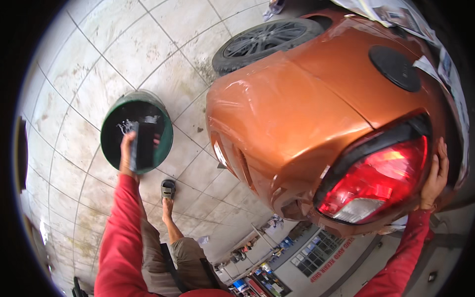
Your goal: The person sands the rear bumper of a copper-colored car using a sanding block and sandpaper. They repeatedly dip the sanding block into a bucket of water and continue sanding the surface.
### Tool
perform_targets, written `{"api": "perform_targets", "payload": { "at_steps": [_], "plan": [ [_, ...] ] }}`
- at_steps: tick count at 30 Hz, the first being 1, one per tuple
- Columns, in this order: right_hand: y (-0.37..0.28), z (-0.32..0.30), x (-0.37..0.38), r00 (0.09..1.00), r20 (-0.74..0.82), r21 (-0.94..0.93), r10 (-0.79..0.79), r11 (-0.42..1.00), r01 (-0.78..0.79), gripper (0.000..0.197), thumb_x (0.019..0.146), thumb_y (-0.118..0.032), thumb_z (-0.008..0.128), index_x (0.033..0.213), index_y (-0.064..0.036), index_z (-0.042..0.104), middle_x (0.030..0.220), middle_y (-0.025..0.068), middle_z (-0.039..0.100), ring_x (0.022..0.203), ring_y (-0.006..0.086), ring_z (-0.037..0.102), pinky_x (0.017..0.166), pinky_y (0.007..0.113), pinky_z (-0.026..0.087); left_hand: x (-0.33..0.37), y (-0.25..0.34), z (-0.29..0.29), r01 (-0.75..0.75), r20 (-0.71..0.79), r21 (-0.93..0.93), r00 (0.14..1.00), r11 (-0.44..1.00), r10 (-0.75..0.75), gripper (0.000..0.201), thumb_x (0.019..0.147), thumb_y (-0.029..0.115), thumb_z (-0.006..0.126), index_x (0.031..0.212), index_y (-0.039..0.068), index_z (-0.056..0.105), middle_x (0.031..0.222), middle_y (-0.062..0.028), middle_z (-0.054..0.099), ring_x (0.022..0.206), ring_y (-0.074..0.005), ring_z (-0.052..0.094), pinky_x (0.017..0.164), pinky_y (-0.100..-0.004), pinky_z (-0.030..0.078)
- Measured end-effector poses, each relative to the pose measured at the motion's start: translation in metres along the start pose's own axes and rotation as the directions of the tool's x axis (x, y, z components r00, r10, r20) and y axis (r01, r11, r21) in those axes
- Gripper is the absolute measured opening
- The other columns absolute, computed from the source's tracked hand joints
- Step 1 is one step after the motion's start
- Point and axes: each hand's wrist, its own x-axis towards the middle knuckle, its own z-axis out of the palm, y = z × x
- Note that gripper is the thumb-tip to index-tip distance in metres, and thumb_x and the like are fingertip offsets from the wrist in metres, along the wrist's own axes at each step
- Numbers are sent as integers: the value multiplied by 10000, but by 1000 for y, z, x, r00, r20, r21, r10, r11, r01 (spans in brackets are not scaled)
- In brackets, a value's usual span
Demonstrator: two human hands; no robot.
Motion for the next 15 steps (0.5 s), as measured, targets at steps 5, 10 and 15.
{"api": "perform_targets", "payload": {
  "at_steps": [5, 10, 15],
  "plan": [
    [-15, -1, 9, 997, -51, -203, -66, 978, 55, 364, 1089, -166, 558, 1418, -76, 686, 1561, 52, 639, 1533, 256, 498, 1273, 450, 303, -80, 1, 312, -386, 353, 442, 905, 809, 239, 575, 916, 307, 800, 1377, -17, 684, 1192, -133, 728, 1114, -259, 688, 984, -386, 543],
    [-25, 6, 4, 993, -96, -262, -71, 964, 44, 326, 1071, -215, 604, 1363, -110, 706, 1558, -1, 641, 1521, 249, 513, 1279, 483, 292, -137, 18, 387, -430, 357, 580, 898, 692, 259, 720, 859, 279, 858, 1447, -55, 610, 1291, -269, 679, 1196, -358, 696, 1034, -422, 541],
    [-34, 5, 2, 990, -123, -272, -64, 962, 29, 335, 1052, -225, 640, 1365, -130, 712, 1543, -27, 654, 1507, 226, 529, 1277, 483, 304, -145, 27, 400, -569, 426, 636, 822, 522, 377, 778, 860, 291, 839, 1485, -83, 566, 1369, -286, 657, 1259, -418, 665, 1083, -461, 525]
  ]
}}
